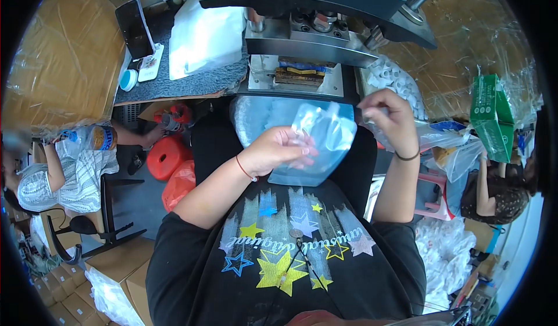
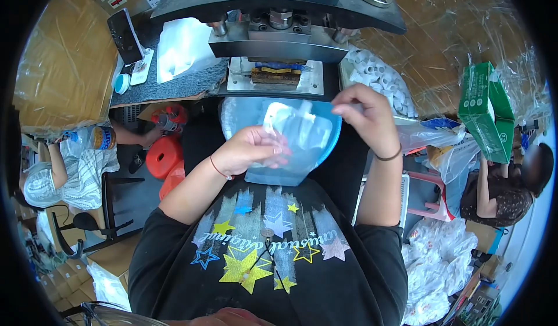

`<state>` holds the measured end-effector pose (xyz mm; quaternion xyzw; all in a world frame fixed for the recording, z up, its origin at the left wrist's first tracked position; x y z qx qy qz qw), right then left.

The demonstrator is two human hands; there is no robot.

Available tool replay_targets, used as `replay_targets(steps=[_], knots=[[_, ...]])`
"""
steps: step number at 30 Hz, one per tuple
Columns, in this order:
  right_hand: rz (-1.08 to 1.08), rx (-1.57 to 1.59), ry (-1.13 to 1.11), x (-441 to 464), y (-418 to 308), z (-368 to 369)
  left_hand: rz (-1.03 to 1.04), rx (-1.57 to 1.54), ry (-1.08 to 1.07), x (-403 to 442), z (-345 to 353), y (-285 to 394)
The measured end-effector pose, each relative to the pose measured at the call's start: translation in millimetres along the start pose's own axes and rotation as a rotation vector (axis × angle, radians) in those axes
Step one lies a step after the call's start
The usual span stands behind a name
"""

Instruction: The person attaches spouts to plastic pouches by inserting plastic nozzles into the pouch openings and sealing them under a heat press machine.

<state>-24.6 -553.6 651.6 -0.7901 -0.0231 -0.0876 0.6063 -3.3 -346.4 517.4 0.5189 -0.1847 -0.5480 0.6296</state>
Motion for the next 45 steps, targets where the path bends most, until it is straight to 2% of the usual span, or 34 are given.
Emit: replay_targets(steps=[2, 8, 9, 12, 14, 15, 16, 17, 18, 20, 23, 26, 27, 30, 31, 33, 36, 37, 40, 42, 45], knots=[[-0.082, 0.11, 0.059, -6, 7, -18, 0.026, -0.041, 0.083, 6, -19, 9], [0.051, 0.314, 0.157, -19, 22, 6, 0.185, -0.165, 0.242, 23, -63, 50], [0.025, 0.26, 0.144, -20, 23, 10, 0.167, -0.133, 0.215, 26, -64, 48], [0.271, 0.144, 0.119, -32, 46, 14, 0.298, -0.047, 0.327, 22, -71, 54], [0.149, -0.096, 0.09, -30, 35, 19, 0.469, 0.498, 0.82, -9, -125, 87], [0.078, -0.199, 0.087, -28, 29, 22, 0.527, 0.39, 0.923, -29, -139, 112], [0.009, -0.304, 0.083, -28, 23, 27, 0.675, 1.067, 1.265, -60, -149, 148], [0.0, -0.274, 0.137, -26, 18, 28, 0.78, 1.449, 1.374, -70, -140, 171], [0.041, -0.234, 0.16, -26, 19, 28, 0.521, 1.816, 1.365, -60, -150, 167], [0.117, -0.156, 0.209, -25, 21, 24, 0.391, 2.053, 1.083, -48, -160, 131], [-0.01, -0.334, 0.151, -23, 3, 26, 0.505, 1.948, 0.883, -71, -108, 121], [-0.067, -0.215, 0.221, -22, 11, 29, 0.562, 1.362, 0.997, -93, -134, 105], [-0.025, -0.167, 0.185, -20, 15, 39, 0.539, 1.102, 0.954, -93, -136, 103], [-0.272, -0.333, -0.101, -5, -5, 89, 0.397, 0.597, 0.612, -66, -115, 73], [-0.278, -0.308, -0.073, 1, -11, 90, 0.435, 0.622, 0.569, -62, -102, 75], [-0.289, -0.26, -0.023, 11, -29, 87, 0.381, 0.7, 0.505, -50, -84, 68], [-0.091, 0.125, 0.258, 24, -20, 57, 0.308, 0.814, 0.418, -33, -55, 59], [-0.117, 0.038, 0.176, 27, -26, 66, 0.279, 0.842, 0.387, -28, -47, 55], [-0.202, -0.211, -0.008, 28, -40, 80, 0.16, 0.272, 0.116, -15, -14, 33], [-0.26, -0.345, -0.085, 22, -40, 73, 0.099, 0.173, -0.016, -8, -2, 20], [-0.138, -0.28, -0.26, 16, -36, 74, 0.033, 0.037, -0.129, -8, 22, 13]])
Point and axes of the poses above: each hand's wrist, its own x-axis towards the middle knuckle, its own z-axis out of the palm, y = z × x, the point moved 10 cm from there along x, towards the middle knuckle, and after that the axes turned 11 degrees about x, right-handed, at the moved point
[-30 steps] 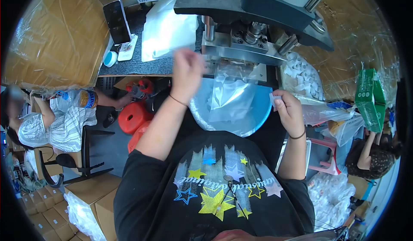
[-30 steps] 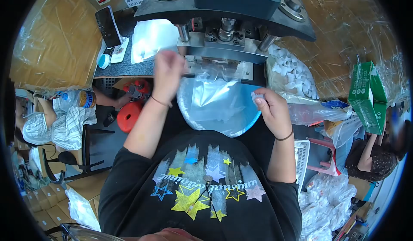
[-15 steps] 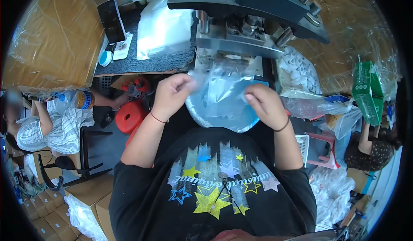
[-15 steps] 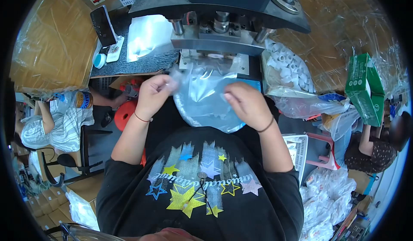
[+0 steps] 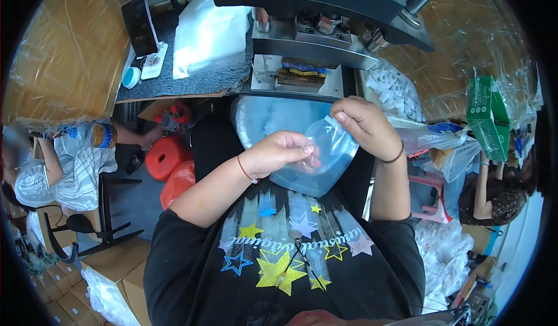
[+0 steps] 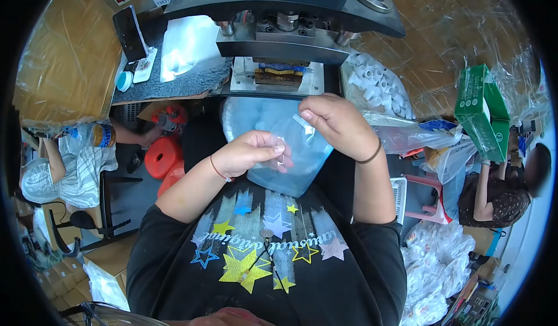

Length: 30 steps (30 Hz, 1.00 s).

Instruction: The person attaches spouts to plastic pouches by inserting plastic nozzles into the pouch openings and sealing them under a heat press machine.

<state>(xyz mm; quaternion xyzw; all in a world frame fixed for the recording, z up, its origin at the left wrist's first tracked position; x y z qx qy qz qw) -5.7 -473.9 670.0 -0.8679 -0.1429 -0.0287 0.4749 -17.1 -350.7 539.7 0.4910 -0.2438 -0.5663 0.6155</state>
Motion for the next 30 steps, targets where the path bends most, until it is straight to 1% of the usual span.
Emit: replay_targets(steps=[2, 5, 6, 9, 10, 11, 13, 16, 17, 18, 20, 22, 23, 24, 25, 26, 27, 28, 29, 30], knots=[[0.019, 0.022, -0.05, -3, 5, -3, -0.057, 0.03, 0.001, 4, 2, -5], [-0.01, -0.166, -0.117, -4, 6, -1, -0.118, 0.054, -0.004, 2, 0, -11], [0.023, -0.135, -0.168, -4, 6, 3, -0.119, 0.061, -0.017, 3, 2, -11], [-0.032, -0.058, -0.038, -9, 10, -5, -0.102, 0.026, -0.019, 6, 4, -9], [-0.047, -0.218, 0.078, -10, 11, -21, -0.083, 0.017, -0.009, 6, 2, -8], [0.106, -0.404, 0.214, -14, 21, -44, -0.064, 0.007, 0.006, 6, -2, -8], [0.293, -0.754, 0.382, -27, 48, -84, -0.027, -0.018, 0.085, 10, -26, -7], [0.474, -0.817, 0.251, -44, 98, -96, 0.047, 0.018, 0.151, 20, -57, 20], [0.476, -0.808, 0.242, -44, 107, -97, 0.077, 0.043, 0.168, 21, -65, 32], [0.477, -0.797, 0.232, -43, 111, -95, 0.127, -0.087, 0.217, 24, -77, 34], [0.472, -0.778, 0.233, -43, 113, -92, 0.104, -0.11, 0.206, 30, -89, 33], [0.45, -0.785, 0.293, -49, 118, -94, 0.089, -0.093, 0.216, 34, -95, 31], [0.438, -0.788, 0.324, -53, 120, -95, 0.135, 0.019, 0.334, 31, -105, 32], [0.442, -0.808, 0.407, -57, 111, -98, 0.179, 0.13, 0.452, 23, -109, 38], [0.471, -0.785, 0.397, -59, 112, -99, 0.222, 0.239, 0.569, 15, -114, 47], [0.501, -0.764, 0.384, -63, 116, -102, 0.3, 0.331, 0.724, -3, -126, 61], [0.536, -0.743, 0.37, -66, 120, -103, 0.326, 0.461, 0.9, -22, -147, 81], [0.553, -0.769, 0.356, -63, 124, -100, 0.435, 0.702, 1.172, -45, -179, 95], [0.499, -0.796, 0.376, -61, 120, -99, 0.564, 1.106, 1.324, -73, -163, 137], [0.44, -0.824, 0.395, -59, 117, -98, 0.627, 1.583, 1.405, -79, -151, 158]])
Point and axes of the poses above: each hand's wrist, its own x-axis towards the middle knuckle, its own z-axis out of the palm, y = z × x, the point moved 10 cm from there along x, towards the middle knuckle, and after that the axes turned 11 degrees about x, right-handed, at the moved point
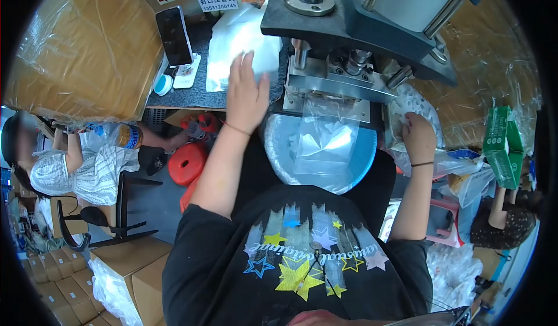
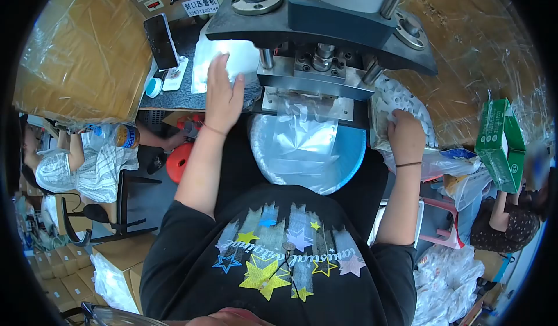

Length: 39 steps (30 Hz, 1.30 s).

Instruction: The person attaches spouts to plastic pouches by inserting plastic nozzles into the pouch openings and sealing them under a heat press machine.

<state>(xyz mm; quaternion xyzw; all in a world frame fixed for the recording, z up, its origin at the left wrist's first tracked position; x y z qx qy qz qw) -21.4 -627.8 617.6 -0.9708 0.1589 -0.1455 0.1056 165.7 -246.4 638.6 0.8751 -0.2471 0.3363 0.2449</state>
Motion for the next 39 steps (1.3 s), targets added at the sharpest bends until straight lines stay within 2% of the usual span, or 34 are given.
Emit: replay_targets(steps=[1, 3, 6, 7, 9, 11, 12, 13, 14, 15, 17, 20, 23, 25, 27, 28, 31, 35, 36, 39], knots=[[-0.05, -0.008, 0.045, 0, -5, -3, 0.065, 0.218, -0.104, -3, 16, -8], [-0.07, -0.014, 0.131, -3, -11, -16, 0.205, 0.318, -0.33, -32, 41, -14], [-0.103, 0.104, 0.292, -11, -23, -38, 0.26, 0.145, -0.448, -52, 9, 16], [-0.116, 0.165, 0.348, -15, -28, -45, 0.154, 0.044, -0.398, -57, 4, 4], [-0.122, 0.341, 0.283, -20, -47, -43, -0.058, -0.155, -0.305, -74, 2, -26], [-0.113, 0.493, 0.157, -20, -72, -32, -0.263, -0.551, -0.455, -75, 1, -11], [-0.209, 0.525, 0.114, -21, -98, -29, -0.37, -0.748, -0.523, -78, 4, 0], [-0.279, 0.567, 0.023, -22, -119, -20, -0.388, -0.816, -0.596, -86, 12, 12], [-0.224, 0.675, -0.146, -24, -132, -6, -0.382, -0.905, -0.68, -91, 19, 28], [-0.383, 0.784, -0.162, -26, -153, -8, -0.375, -0.995, -0.765, -97, 26, 44], [-0.447, 0.889, -0.14, -21, -170, -19, -0.338, -0.912, -0.82, -106, 36, 63], [-0.174, 1.094, -0.077, -7, -161, -26, -0.301, -0.86, -0.96, -122, 48, 88], [-0.399, 0.898, -0.066, -8, -189, -26, -0.44, -1.165, -1.023, -132, 51, 111], [-0.412, 0.784, -0.07, -8, -179, -25, -0.437, -1.249, -1.144, -135, 51, 124], [-0.433, 0.675, -0.134, -10, -167, -22, -0.519, -1.416, -1.22, -144, 51, 138], [-0.466, 0.703, -0.253, -15, -169, -16, -0.492, -1.47, -1.306, -153, 53, 147], [-0.536, 0.748, -0.383, -19, -169, -11, -0.669, -1.533, -1.446, -169, 52, 159], [-0.268, 0.294, 0.054, 9, -94, -26, -0.729, -1.517, -1.421, -166, 61, 150], [-0.21, 0.15, 0.1, 16, -65, -23, -0.741, -1.508, -1.389, -157, 66, 142], [-0.086, 0.027, -0.013, 18, -28, -2, -0.751, -1.534, -1.267, -126, 83, 120]])
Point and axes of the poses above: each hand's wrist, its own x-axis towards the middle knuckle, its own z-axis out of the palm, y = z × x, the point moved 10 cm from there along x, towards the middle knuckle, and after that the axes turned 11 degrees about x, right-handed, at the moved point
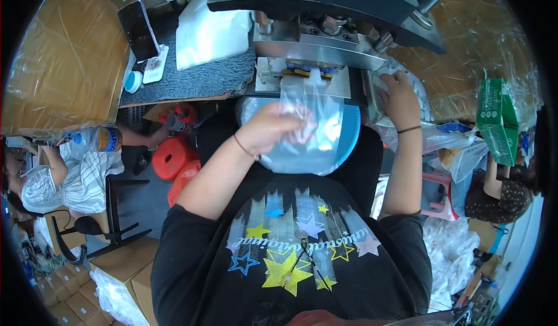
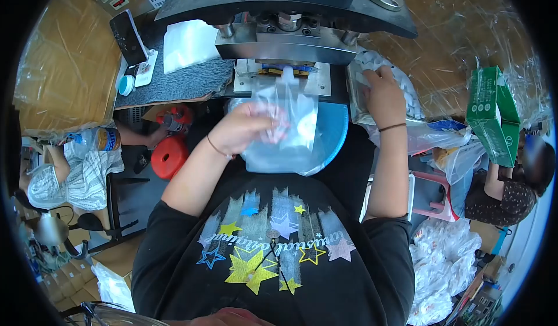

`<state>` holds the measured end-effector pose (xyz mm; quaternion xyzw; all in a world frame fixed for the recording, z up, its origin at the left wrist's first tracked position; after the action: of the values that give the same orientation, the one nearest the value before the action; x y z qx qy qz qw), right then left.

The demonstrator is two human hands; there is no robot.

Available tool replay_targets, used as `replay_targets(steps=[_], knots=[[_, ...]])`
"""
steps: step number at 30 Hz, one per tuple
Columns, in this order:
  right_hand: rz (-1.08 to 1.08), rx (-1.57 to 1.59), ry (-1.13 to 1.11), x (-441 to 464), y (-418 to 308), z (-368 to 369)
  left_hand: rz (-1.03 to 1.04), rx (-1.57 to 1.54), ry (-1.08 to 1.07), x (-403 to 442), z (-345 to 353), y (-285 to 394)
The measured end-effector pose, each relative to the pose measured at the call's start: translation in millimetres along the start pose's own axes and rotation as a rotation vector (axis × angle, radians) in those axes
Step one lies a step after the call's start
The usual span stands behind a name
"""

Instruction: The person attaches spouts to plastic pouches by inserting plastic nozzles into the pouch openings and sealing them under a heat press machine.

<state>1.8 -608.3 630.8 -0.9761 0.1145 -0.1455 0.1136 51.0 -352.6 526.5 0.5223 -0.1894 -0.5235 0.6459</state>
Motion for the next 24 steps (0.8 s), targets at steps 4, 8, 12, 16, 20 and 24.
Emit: replay_targets(steps=[4, 8, 12, 16, 20, 24], knots=[[-0.002, -0.015, 0.005, 1, 6, 12, 0.053, -0.07, 0.049, 18, -28, 13], [-0.116, 0.004, 0.141, -4, 11, 18, 0.022, -0.061, 0.06, 12, -22, 13], [-0.162, 0.043, 0.161, -5, 4, 13, 0.151, -0.113, -0.248, -8, -13, 10], [-0.162, 0.022, 0.242, -7, -2, 12, -0.027, -0.088, -0.469, -36, -34, -49], [-0.197, 0.019, 0.331, -10, -6, 10, 0.169, 1.205, -0.231, -15, -36, -82], [-0.198, 0.059, 0.353, -12, -7, 9, 0.277, 2.054, -0.092, 3, -44, -119]])
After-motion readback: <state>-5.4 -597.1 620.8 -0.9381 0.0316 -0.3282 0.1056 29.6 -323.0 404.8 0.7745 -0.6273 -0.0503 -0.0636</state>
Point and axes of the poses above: each hand's wrist, its own x-axis towards the middle knuckle, its own z-axis out of the palm, y = z × x, the point moved 10 cm from there along x, towards the middle knuckle, and after that the axes turned 11 degrees about x, right-handed, at the moved point
